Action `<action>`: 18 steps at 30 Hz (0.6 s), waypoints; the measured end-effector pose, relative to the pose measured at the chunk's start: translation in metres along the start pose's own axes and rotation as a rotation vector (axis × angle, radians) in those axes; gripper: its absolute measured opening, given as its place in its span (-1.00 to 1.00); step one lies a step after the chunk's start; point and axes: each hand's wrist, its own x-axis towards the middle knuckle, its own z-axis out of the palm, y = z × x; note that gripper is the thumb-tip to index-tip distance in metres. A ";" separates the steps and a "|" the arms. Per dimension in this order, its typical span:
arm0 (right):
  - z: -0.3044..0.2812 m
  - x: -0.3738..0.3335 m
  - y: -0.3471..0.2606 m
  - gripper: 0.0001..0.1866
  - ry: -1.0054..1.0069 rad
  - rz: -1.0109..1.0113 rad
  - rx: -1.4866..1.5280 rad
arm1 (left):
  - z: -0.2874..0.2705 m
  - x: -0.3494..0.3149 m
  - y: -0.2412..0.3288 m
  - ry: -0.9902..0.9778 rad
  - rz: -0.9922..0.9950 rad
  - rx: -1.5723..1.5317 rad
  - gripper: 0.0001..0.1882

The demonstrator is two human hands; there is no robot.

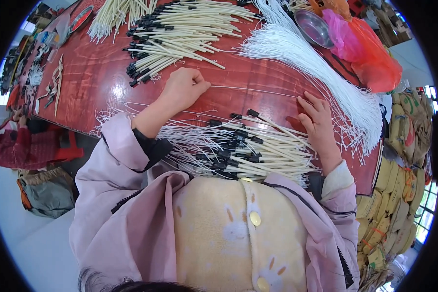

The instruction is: Sorting and bundling thin fuse sticks with white strings on a production table.

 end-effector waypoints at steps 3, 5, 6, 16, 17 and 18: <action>0.000 0.002 0.001 -0.57 -0.010 0.018 0.072 | -0.003 0.002 -0.012 0.024 -0.031 0.009 -0.75; -0.001 0.005 -0.003 -0.58 -0.019 0.008 0.081 | -0.005 -0.001 -0.020 0.050 -0.055 0.014 -0.76; -0.001 0.005 -0.005 -0.60 -0.023 0.013 0.090 | -0.003 -0.003 -0.023 0.089 -0.012 0.043 -0.76; -0.007 0.007 -0.010 -0.64 -0.076 0.017 0.117 | -0.010 -0.007 -0.033 0.160 0.055 0.156 -0.73; -0.006 0.006 -0.009 -0.64 -0.073 0.019 0.121 | -0.011 -0.006 -0.034 0.167 0.051 0.157 -0.73; -0.005 0.005 -0.009 -0.64 -0.069 0.022 0.125 | -0.014 -0.005 -0.034 0.132 0.068 0.184 -0.74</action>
